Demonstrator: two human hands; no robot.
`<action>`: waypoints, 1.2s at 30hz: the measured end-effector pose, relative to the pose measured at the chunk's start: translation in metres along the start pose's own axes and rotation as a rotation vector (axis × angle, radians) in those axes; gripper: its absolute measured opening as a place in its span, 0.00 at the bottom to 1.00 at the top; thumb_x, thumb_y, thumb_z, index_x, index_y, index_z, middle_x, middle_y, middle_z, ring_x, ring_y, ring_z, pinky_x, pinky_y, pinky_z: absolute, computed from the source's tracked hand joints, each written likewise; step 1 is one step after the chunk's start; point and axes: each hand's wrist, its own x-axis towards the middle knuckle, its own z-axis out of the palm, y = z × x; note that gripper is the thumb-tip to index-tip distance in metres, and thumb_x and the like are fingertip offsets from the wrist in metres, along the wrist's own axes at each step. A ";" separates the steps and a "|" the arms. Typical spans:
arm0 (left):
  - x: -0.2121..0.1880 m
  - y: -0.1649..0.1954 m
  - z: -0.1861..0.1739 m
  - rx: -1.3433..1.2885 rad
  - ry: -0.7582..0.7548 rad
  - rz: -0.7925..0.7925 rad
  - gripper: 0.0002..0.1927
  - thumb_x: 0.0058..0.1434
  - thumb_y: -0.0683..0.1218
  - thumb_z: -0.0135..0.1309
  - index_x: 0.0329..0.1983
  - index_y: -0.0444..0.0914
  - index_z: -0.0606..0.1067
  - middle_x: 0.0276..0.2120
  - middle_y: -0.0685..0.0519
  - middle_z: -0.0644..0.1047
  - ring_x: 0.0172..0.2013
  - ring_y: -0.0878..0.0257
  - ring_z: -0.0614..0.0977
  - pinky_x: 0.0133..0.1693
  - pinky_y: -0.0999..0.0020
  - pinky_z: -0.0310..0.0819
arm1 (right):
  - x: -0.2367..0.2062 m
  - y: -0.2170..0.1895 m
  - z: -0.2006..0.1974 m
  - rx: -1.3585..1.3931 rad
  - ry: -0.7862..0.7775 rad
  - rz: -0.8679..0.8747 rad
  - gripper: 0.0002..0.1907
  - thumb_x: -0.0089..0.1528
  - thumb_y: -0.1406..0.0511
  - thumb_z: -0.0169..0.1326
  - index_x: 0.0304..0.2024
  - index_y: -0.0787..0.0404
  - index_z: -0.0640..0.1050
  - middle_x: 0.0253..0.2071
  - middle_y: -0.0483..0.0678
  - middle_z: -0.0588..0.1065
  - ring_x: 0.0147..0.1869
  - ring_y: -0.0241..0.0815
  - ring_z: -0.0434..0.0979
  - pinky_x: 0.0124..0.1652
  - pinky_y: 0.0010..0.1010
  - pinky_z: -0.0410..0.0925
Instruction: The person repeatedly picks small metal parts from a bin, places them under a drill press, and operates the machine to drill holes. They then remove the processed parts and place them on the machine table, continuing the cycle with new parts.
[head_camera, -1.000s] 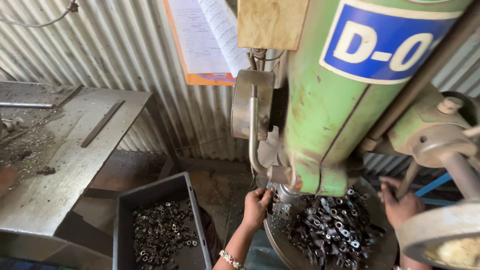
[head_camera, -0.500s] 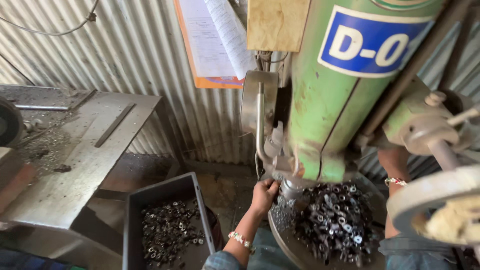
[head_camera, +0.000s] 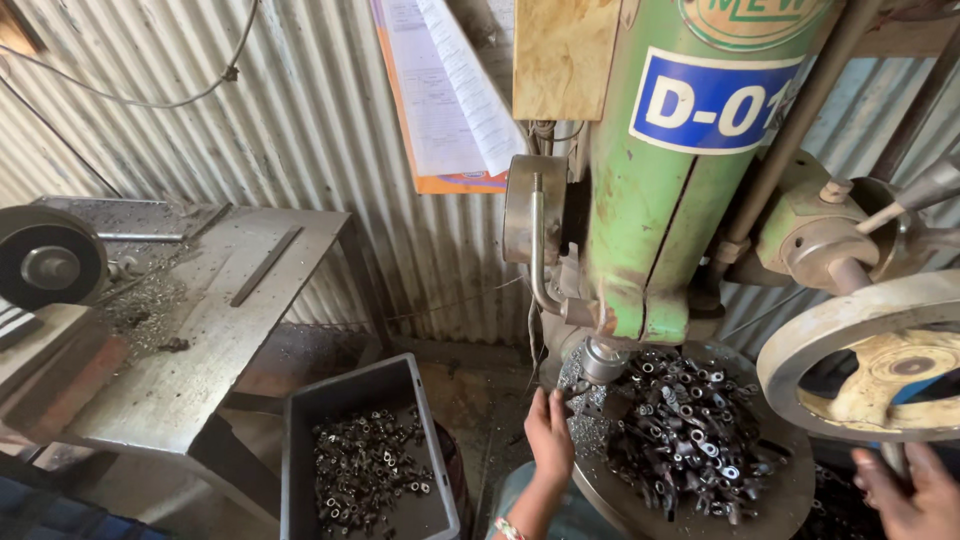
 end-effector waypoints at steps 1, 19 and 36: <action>-0.006 -0.001 0.000 0.004 0.054 0.046 0.12 0.71 0.47 0.47 0.36 0.34 0.72 0.24 0.58 0.72 0.28 0.72 0.67 0.31 0.74 0.67 | -0.001 -0.003 0.005 -0.117 0.073 -0.043 0.30 0.66 0.55 0.55 0.66 0.64 0.72 0.45 0.53 0.80 0.51 0.49 0.82 0.51 0.37 0.72; -0.037 0.041 -0.049 -0.481 -0.060 0.086 0.14 0.77 0.45 0.40 0.35 0.36 0.68 0.31 0.58 0.68 0.35 0.72 0.65 0.40 0.75 0.62 | 0.006 0.002 0.044 -0.558 0.166 0.094 0.25 0.68 0.49 0.63 0.56 0.60 0.78 0.42 0.57 0.82 0.43 0.52 0.84 0.45 0.39 0.75; -0.036 -0.007 -0.086 0.294 -0.098 -0.092 0.14 0.64 0.50 0.57 0.44 0.34 0.81 0.33 0.48 0.81 0.32 0.58 0.77 0.35 0.68 0.73 | -0.008 -0.001 0.041 -0.577 0.176 -0.059 0.21 0.69 0.53 0.65 0.44 0.65 0.77 0.38 0.56 0.80 0.41 0.54 0.82 0.43 0.37 0.74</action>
